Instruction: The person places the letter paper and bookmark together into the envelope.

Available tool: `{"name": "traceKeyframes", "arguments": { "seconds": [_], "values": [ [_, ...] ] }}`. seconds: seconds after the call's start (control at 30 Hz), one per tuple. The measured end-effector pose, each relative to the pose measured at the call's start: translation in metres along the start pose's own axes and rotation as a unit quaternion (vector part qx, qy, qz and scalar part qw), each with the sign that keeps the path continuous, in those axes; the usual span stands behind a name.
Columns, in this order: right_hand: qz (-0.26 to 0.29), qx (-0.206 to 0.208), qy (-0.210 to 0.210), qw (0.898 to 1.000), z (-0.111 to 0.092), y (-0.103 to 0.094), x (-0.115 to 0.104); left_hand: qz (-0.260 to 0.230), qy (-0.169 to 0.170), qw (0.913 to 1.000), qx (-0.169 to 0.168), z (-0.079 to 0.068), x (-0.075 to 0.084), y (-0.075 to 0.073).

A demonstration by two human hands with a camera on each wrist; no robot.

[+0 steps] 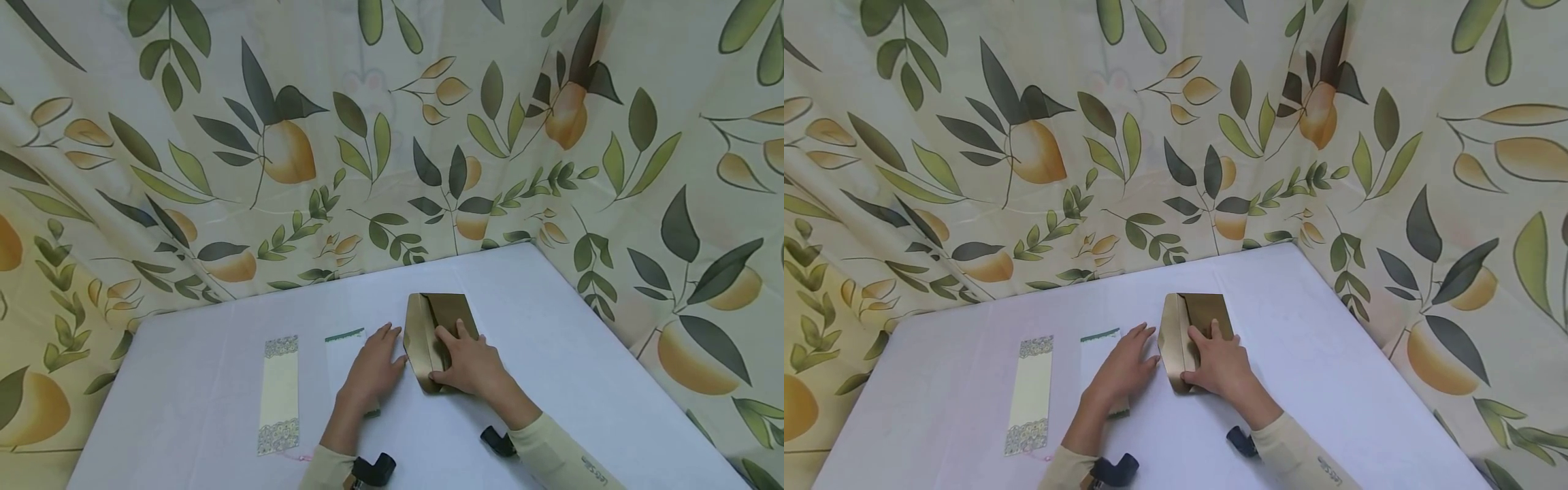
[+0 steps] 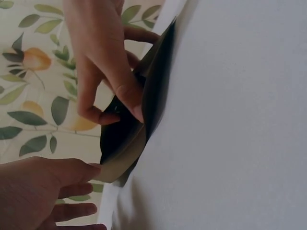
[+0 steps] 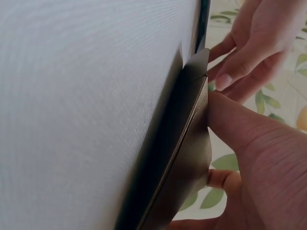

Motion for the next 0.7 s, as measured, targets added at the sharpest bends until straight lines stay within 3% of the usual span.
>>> {"name": "traceKeyframes", "arguments": {
  "seconds": [0.27,0.7],
  "values": [
    [0.001,-0.004,0.005,1.000,0.000,0.001,0.001,-0.029,-0.018,0.9994,0.008,0.000,-0.008,-0.016],
    [-0.004,-0.009,0.005,1.000,0.000,0.002,0.000,-0.059,-0.020,0.9979,0.021,-0.007,-0.031,-0.048]
  ]
}}
Point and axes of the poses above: each hand's wrist, its own z-axis towards the middle knuckle, its own y-axis out of the palm, x = y × z, the point moved 8 cm from there along z, towards the middle knuckle, and after that the axes turned 3 degrees about -y, right-handed, at the moved point
